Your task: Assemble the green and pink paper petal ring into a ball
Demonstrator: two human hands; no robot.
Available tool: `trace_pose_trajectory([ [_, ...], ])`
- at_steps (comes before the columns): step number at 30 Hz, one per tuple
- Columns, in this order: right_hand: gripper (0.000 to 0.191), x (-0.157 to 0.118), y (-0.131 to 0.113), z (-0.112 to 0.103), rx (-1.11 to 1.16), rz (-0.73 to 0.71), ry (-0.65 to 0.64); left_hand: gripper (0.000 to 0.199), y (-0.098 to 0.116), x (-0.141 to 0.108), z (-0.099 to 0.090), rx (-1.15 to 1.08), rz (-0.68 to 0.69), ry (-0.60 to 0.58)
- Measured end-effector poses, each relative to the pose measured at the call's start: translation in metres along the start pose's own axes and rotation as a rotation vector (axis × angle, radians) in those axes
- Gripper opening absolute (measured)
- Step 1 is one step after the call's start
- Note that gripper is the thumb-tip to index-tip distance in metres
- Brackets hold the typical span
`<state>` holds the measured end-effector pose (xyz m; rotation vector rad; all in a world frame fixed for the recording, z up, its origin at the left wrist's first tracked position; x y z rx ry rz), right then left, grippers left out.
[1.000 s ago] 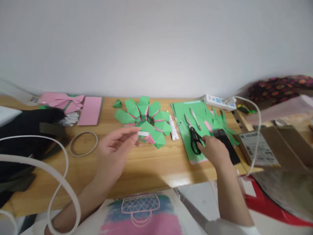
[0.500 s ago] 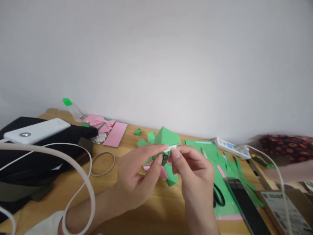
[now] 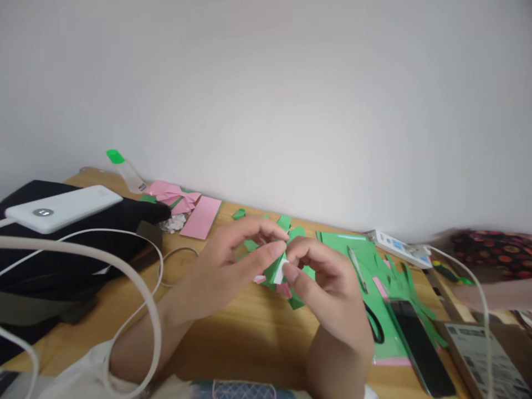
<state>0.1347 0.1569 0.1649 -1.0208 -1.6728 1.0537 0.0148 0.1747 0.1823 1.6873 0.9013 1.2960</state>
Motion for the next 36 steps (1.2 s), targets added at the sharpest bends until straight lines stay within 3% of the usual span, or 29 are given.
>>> trace_pose_trajectory([
  [2, 0.012, 0.000, 0.003, -0.004, 0.020, 0.023, 0.037, 0.014, -0.008, 0.003, 0.009, -0.093, -0.085, -0.089],
  [11, 0.013, 0.002, 0.000, -0.018, 0.019, 0.027, 0.184, 0.008, -0.016, 0.003, 0.013, -0.218, -0.154, -0.127],
  [19, 0.015, 0.005, 0.012, -0.015, 0.019, 0.119, 0.128, 0.017, -0.008, 0.001, 0.015, -0.022, -0.028, -0.219],
  [22, 0.013, 0.002, 0.005, -0.019, -0.083, 0.070, 0.180, 0.019, -0.003, 0.001, 0.015, 0.032, 0.013, -0.185],
  [26, 0.013, -0.013, -0.021, -0.039, -0.304, -0.049, 0.466, 0.018, 0.009, 0.001, 0.005, 0.113, 0.103, -0.030],
  [28, 0.015, -0.021, -0.033, -0.040, -0.379, -0.112, 0.541, 0.016, 0.016, -0.001, 0.001, 0.161, 0.158, 0.030],
  [33, 0.013, -0.018, -0.040, -0.018, -0.530, -0.174, 0.341, 0.016, 0.029, -0.004, 0.007, 0.327, 0.281, 0.004],
  [36, 0.015, -0.015, -0.037, -0.014, -0.607, -0.158, 0.299, 0.017, 0.032, -0.008, 0.012, 0.427, 0.340, -0.027],
])
Point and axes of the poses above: each hand's wrist, its own x-axis towards the middle knuckle, its own z-axis out of the palm, y = z × x, the point moved 10 cm from there along x, towards the middle knuckle, and after that the axes turned 3 degrees about -x, right-handed, at the moved point
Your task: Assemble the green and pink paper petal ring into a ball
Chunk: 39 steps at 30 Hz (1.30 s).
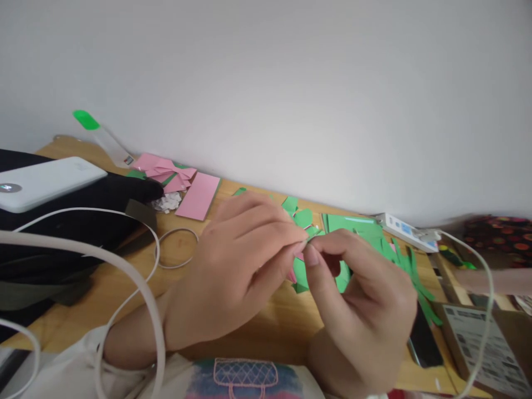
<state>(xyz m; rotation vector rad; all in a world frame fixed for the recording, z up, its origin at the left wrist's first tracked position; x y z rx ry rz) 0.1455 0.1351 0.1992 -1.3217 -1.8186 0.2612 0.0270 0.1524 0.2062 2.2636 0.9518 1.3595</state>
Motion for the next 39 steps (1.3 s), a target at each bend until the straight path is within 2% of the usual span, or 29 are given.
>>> trace_pose_trajectory([
  [5, 0.015, 0.001, -0.002, -0.003, 0.019, -0.024, 0.039, 0.014, 0.009, -0.004, -0.001, 0.079, 0.105, 0.025],
  [10, 0.016, 0.002, -0.005, -0.003, -0.008, -0.050, 0.018, 0.015, 0.012, -0.005, 0.003, 0.138, 0.145, -0.012],
  [20, 0.019, -0.002, -0.004, -0.008, 0.026, -0.047, 0.109, 0.012, 0.013, -0.005, 0.004, 0.058, 0.145, -0.039],
  [24, 0.019, -0.001, -0.003, -0.009, 0.113, -0.028, 0.085, 0.010, 0.010, -0.003, 0.003, -0.027, 0.119, -0.043],
  [29, 0.022, -0.001, 0.004, -0.017, 0.215, 0.011, 0.092, 0.009, 0.001, 0.003, -0.009, -0.091, 0.073, 0.048],
  [32, 0.020, -0.002, 0.005, -0.021, 0.187, 0.004, 0.133, 0.013, 0.000, 0.004, -0.008, -0.116, 0.075, 0.032],
  [35, 0.016, -0.002, 0.000, -0.013, 0.156, -0.033, 0.082, 0.016, 0.004, 0.000, -0.002, -0.063, 0.105, -0.019],
  [39, 0.015, -0.002, -0.002, -0.006, 0.118, -0.039, 0.024, 0.014, 0.009, -0.005, 0.002, 0.004, 0.159, -0.005],
])
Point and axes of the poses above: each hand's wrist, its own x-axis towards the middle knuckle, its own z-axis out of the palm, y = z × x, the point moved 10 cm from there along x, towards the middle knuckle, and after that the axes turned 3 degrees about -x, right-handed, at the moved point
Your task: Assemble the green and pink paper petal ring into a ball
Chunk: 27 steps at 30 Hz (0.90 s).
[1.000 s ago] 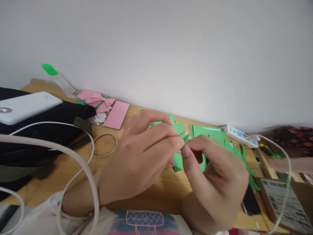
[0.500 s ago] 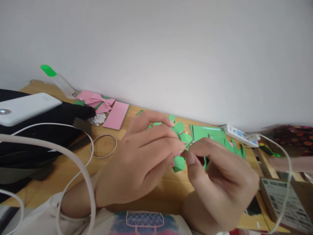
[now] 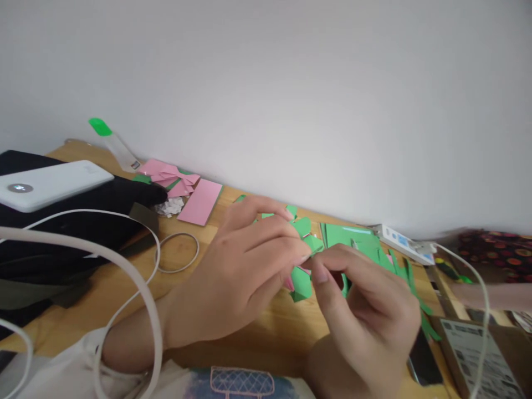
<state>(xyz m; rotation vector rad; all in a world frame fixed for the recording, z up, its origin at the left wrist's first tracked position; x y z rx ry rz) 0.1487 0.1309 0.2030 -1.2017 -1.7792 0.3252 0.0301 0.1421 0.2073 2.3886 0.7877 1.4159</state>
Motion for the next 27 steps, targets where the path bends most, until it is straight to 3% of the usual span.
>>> trace_pose_trajectory([
  [21, 0.017, 0.004, -0.008, 0.000, -0.051, -0.055, -0.068, 0.016, 0.000, 0.001, 0.002, 0.001, -0.006, -0.050],
  [27, 0.017, 0.000, -0.006, -0.002, -0.105, -0.040, 0.014, 0.014, 0.002, 0.001, 0.004, -0.010, 0.013, -0.043],
])
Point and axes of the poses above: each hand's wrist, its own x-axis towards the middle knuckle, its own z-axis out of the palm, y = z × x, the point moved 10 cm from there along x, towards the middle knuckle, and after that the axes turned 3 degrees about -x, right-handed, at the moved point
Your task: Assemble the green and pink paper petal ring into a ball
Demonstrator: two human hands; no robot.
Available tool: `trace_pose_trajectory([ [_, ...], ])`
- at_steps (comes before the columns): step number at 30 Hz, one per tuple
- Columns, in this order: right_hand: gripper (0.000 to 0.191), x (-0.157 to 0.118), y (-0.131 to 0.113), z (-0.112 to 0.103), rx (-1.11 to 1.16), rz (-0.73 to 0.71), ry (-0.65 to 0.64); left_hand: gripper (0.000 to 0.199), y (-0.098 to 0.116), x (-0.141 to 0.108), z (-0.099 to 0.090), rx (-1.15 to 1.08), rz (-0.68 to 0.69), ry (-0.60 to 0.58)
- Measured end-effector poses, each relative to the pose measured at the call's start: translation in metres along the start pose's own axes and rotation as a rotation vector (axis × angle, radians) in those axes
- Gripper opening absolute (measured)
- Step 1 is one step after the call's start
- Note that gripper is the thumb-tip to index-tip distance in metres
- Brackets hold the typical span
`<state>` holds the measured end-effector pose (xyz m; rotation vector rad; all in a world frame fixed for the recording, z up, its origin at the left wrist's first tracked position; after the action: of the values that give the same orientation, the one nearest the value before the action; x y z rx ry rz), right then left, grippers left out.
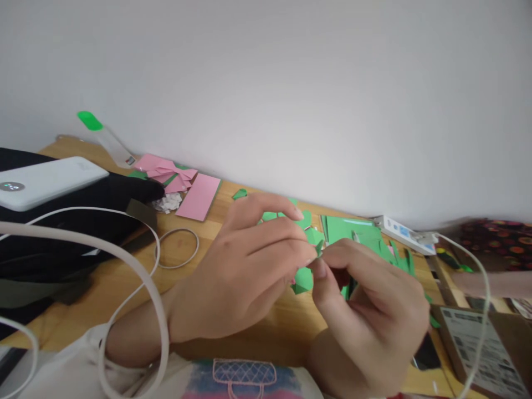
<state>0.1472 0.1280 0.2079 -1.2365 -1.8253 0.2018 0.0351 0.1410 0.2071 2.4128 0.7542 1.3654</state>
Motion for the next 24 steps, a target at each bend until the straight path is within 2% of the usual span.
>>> trace_pose_trajectory([
  [3, 0.018, -0.002, 0.003, -0.002, 0.068, 0.016, 0.045, 0.012, -0.001, 0.000, 0.000, -0.023, -0.006, -0.002],
  [9, 0.019, 0.001, 0.006, -0.001, 0.184, 0.043, 0.021, 0.012, -0.004, 0.002, -0.001, -0.085, -0.033, -0.026],
  [24, 0.018, -0.001, 0.009, -0.002, 0.284, 0.057, 0.034, 0.012, -0.011, 0.008, 0.002, -0.296, -0.103, -0.001],
])
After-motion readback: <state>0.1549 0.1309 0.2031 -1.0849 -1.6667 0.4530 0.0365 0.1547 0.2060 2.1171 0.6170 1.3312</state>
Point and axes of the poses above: each hand's wrist, its own x-axis towards the middle knuckle, its own z-axis out of the palm, y = z × x, the point moved 10 cm from there along x, towards the middle knuckle, and after that the axes turned 3 degrees about -x, right-handed, at the moved point
